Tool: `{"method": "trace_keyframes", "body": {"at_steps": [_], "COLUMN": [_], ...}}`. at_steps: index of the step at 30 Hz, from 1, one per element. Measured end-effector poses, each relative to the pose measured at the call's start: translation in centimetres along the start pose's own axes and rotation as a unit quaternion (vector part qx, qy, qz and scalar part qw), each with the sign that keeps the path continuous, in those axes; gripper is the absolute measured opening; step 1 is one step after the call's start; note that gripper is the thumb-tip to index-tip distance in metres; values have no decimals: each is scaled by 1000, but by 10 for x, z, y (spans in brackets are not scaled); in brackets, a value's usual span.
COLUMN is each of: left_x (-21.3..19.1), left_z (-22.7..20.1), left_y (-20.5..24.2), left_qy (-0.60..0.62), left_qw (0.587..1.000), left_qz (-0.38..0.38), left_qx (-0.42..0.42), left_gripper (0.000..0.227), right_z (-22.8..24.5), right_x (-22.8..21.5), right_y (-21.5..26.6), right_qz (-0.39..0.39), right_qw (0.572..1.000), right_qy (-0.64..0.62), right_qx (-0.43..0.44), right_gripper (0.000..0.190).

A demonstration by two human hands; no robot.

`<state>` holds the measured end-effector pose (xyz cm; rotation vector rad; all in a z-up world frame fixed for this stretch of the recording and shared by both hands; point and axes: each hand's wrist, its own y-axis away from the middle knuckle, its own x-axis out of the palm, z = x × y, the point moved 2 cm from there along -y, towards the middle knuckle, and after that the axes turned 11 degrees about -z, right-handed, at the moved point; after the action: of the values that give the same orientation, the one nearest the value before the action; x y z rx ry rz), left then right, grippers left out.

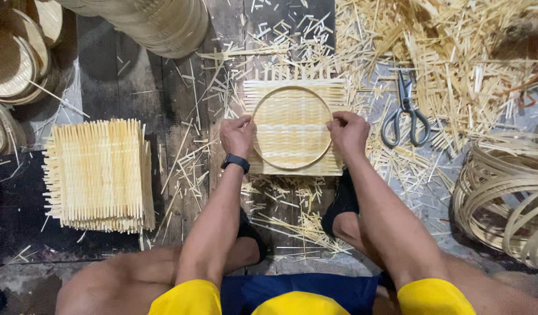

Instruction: The person assembles a bamboo steamer by fitting a circular bamboo frame onto a woven base, trimming the excess bamboo with shears, and stacking the completed steamer on top of others.

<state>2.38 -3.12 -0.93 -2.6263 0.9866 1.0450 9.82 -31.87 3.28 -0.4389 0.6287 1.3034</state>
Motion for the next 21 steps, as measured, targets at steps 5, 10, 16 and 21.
{"method": "trace_keyframes", "body": {"at_steps": [5, 10, 16, 21], "left_x": [4, -6, -5, 4], "left_z": [-2, -4, 7, 14], "left_y": [-9, -15, -19, -25], "left_qy": [-6, 17, 51, 121], "left_qw": [992, 988, 988, 972], "left_qz": [44, 75, 90, 114], "left_qx": [-119, -131, -117, -169], "left_gripper": [18, 14, 16, 20], "right_z": [-3, -11, -10, -20], "right_x": [4, 2, 5, 10], "right_y": [-2, -2, -5, -6], "right_qz": [-7, 29, -5, -2], "right_qw": [999, 998, 998, 998], "right_qy": [38, 43, 38, 52], "right_qx": [-8, 44, -48, -23], "right_gripper": [25, 24, 22, 21]}}
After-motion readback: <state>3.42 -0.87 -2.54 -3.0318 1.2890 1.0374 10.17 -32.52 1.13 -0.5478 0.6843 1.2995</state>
